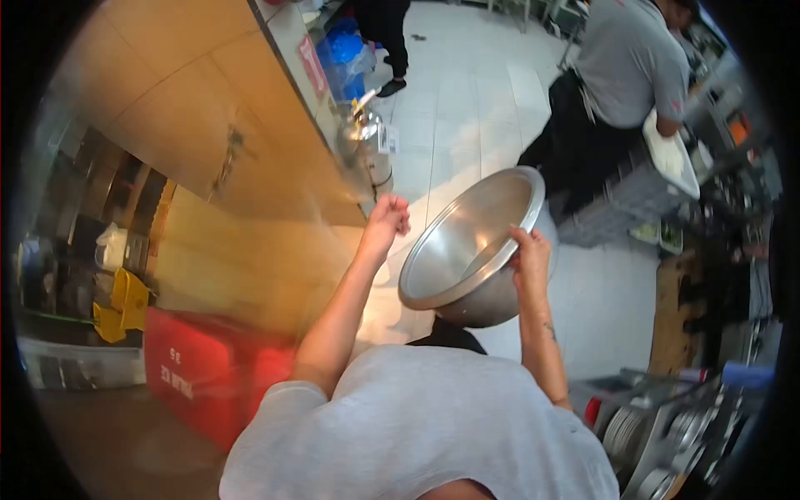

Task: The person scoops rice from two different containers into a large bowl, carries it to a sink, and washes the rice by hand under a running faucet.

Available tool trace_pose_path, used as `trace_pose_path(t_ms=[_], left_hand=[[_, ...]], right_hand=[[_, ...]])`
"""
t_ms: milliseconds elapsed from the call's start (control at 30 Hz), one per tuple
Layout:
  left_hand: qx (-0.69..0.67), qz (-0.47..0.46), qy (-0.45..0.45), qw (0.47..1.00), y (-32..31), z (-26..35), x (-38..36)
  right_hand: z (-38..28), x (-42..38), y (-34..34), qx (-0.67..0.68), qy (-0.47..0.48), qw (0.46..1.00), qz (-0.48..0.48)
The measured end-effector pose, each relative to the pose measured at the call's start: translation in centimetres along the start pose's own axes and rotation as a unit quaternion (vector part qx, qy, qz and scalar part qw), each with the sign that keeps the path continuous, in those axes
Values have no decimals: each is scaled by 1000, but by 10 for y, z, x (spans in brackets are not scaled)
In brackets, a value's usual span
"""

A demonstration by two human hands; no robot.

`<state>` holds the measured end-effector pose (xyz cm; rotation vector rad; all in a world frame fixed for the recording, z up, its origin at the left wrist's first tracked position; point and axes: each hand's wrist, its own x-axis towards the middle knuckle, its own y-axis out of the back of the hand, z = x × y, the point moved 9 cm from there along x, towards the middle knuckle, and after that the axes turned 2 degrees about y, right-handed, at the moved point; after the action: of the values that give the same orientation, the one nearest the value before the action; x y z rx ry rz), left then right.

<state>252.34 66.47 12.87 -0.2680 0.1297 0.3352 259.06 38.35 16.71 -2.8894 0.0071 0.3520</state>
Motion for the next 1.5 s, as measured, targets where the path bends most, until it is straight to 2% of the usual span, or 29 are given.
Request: trace_pose_path(t_ms=[67,167,267,367,433,500,667,800,900,933,1067,1200,1300,1367,1400,1467,1500], left_hand=[[34,-4,37,999,8,-2,31],[109,68,92,987,36,-15,54],[107,114,106,982,69,-25,75],[108,75,190,973,75,-39,113],[88,7,195,977,62,-41,155],[50,-62,164,983,30,-12,225],[119,-102,77,985,-19,78,389],[155,-38,33,987,-4,138,489],[145,59,16,988,33,154,531],[109,77,16,991,46,148,539],[16,162,137,977,86,123,553],[-94,270,144,947,155,93,584],[-182,326,121,920,218,83,624],[-199,361,114,904,267,49,651],[-212,377,141,890,292,21,665],[-239,407,198,859,330,-31,690],[-246,413,205,852,341,-38,704]], right_hand=[[-8,63,-22,-14,-11,999,-30],[-18,144,-58,-14,-24,999,-38],[-23,217,-102,-40,-27,997,-66],[-34,295,-149,-67,-21,994,-88],[-21,327,-164,-83,-36,992,-82],[-25,386,-192,-100,-21,991,-83],[-14,488,-249,-75,-56,992,-79],[5,581,-301,-73,-60,990,-103],[29,635,-351,-83,-101,978,-163],[39,655,-368,-90,-113,973,-182],[77,705,-434,-151,-197,945,-215],[144,746,-479,-211,-264,915,-220],[184,768,-512,-203,-317,903,-207],[237,795,-522,-141,-303,923,-192],[266,813,-527,-107,-293,933,-182],[311,842,-525,-124,-280,939,-157],[321,854,-528,-132,-271,943,-144]])
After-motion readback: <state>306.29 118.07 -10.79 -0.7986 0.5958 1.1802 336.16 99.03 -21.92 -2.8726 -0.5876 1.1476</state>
